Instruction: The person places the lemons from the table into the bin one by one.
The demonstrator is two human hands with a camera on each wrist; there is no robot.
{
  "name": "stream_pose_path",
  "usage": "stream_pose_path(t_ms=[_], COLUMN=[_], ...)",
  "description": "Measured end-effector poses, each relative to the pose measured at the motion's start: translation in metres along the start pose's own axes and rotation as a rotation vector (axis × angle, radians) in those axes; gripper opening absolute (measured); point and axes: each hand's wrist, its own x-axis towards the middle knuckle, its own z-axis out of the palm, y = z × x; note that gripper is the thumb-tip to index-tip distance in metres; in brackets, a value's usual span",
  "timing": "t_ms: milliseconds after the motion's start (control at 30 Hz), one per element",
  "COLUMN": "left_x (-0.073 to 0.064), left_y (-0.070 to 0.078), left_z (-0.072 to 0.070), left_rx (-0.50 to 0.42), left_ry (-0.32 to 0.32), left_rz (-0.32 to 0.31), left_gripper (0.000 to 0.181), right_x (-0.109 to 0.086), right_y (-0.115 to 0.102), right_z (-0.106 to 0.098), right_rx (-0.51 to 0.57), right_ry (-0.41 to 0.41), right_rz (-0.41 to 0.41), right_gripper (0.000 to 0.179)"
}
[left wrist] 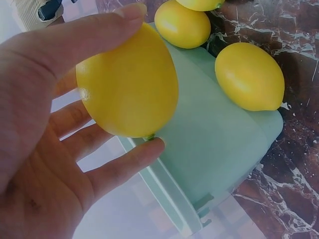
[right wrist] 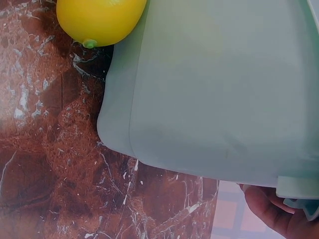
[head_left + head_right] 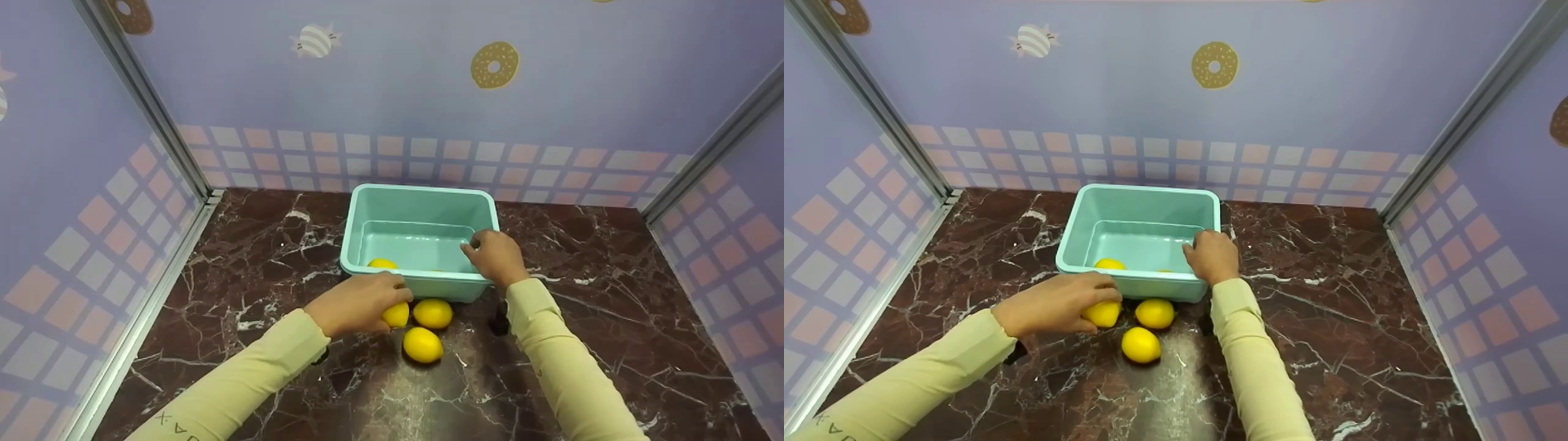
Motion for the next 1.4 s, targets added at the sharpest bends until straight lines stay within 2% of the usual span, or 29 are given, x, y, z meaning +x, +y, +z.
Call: stream_pose_path(t_ms=[133, 700, 1400], left_x=[0.001, 0.006, 0.012], left_y=[0.0, -0.002, -0.002], left_z=[-0.002, -0.011, -0.019], left_rx=[0.01, 0.026, 0.023], left_ry=[-0.007, 0.027, 0.01], left_rz=[-0.011, 0.024, 0.019], left_gripper=[0.046, 0.042, 0.044], right_x=[0.0, 0.0, 0.0], right_y=[0.0, 0.0, 0.0], right_z=[0.0, 0.0, 0.0], right_rx=[0.003, 0.002, -0.015], right_ry=[-0.002, 0.007, 0.005], right_rz=[0.005, -0.003, -0.009], right_gripper=[0.036, 0.035, 0.035])
